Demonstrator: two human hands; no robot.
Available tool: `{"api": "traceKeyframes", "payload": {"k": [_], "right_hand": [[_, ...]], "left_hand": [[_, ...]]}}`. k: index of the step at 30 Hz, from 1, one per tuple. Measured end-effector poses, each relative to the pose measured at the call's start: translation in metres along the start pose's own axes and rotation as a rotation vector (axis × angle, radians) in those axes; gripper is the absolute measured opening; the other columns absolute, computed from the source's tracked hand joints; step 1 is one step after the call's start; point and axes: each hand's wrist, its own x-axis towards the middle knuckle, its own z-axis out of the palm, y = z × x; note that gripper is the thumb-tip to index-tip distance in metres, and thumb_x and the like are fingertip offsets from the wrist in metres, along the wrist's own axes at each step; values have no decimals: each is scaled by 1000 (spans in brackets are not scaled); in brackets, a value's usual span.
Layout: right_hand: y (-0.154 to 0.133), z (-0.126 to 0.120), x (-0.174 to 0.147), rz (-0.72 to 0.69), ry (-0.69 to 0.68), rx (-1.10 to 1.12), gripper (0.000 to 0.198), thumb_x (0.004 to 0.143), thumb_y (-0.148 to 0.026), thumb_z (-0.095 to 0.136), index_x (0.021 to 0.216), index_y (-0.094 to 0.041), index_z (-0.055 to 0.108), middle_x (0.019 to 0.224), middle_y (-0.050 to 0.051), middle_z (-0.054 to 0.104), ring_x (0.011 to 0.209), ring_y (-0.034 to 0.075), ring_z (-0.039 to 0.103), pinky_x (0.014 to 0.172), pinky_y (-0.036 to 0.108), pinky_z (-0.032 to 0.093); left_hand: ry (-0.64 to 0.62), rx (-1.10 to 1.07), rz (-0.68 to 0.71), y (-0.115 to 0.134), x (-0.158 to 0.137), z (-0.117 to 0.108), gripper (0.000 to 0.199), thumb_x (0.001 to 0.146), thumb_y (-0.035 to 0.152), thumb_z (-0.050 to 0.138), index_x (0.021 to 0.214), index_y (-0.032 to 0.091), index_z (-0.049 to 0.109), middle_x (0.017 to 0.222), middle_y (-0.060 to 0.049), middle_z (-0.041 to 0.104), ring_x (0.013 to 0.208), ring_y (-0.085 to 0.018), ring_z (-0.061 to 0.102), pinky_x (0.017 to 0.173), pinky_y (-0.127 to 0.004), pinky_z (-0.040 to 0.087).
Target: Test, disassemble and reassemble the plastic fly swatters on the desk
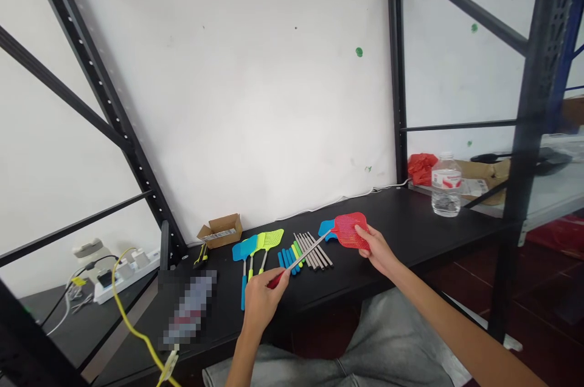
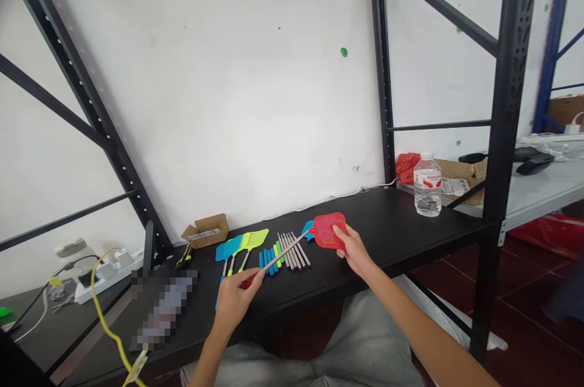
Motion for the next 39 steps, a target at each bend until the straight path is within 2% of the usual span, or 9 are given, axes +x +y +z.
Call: {"api": "traceKeyframes", "payload": {"k": [5,8,11,14,18,26,34,36,39], "right_hand": [[1,-4,2,7,25,36,22,68,-29,69,87,-21,60,61,-4,55,41,8,41,35,20,28],[1,-5,3,-4,66,86,29,64,-22,63,93,-22,59,70,-2,59,50,11,49,36,21,32],[2,-5,5,-18,145,117,36,60,-19,62,95,-23,56,70,-3,59,51,12,50,36,21,33],[4,-6,7,-40,191,122,37,59,-20,68,93,-24,54,68,-3,59,51,12,50,37,21,33],[5,-6,9,-78,179,103,37,61,-24,75,93,-25,54,70,-3,60,54,12,51,40,20,34],[8,-10,10,-120,167,81,38,65,-31,77,99,-26,61,84,0,65,59,13,54,42,21,36],[4,-7,7,-65,153,64,45,68,-32,74,111,-26,61,91,2,68,60,14,59,43,22,38],[5,-7,6,-57,144,56,48,69,-32,74,115,-25,60,90,3,69,58,13,58,43,22,38],[6,-7,6,-62,134,28,53,69,-32,73,119,-23,59,76,1,67,53,13,56,43,22,38]], "left_hand": [[-9,-1,1,2,0,-1,35,90,45,52,79,22,76,63,0,68,57,-16,60,52,-22,39],[-26,-8,9,3,0,-2,35,90,44,52,78,22,76,63,0,69,59,-17,61,52,-22,39],[-36,2,22,3,-1,-3,34,90,43,52,79,22,77,65,-1,69,59,-16,61,53,-22,40],[-42,21,31,2,-1,-2,34,90,43,52,79,22,77,64,-1,69,57,-15,60,53,-22,40],[-39,30,32,1,-1,-1,33,90,43,53,79,23,76,65,-1,70,58,-16,61,54,-22,40],[-29,45,42,1,-1,-1,30,88,41,54,79,25,77,78,-2,75,70,-20,68,59,-24,45],[-9,47,32,1,-1,0,32,89,44,52,80,25,77,75,-2,75,67,-18,67,57,-23,45],[-11,47,36,1,-1,0,34,89,45,51,81,25,77,75,-2,75,67,-19,67,56,-23,45],[8,51,32,0,-1,0,34,89,46,51,81,25,76,76,-3,75,68,-19,68,57,-23,46]]}}
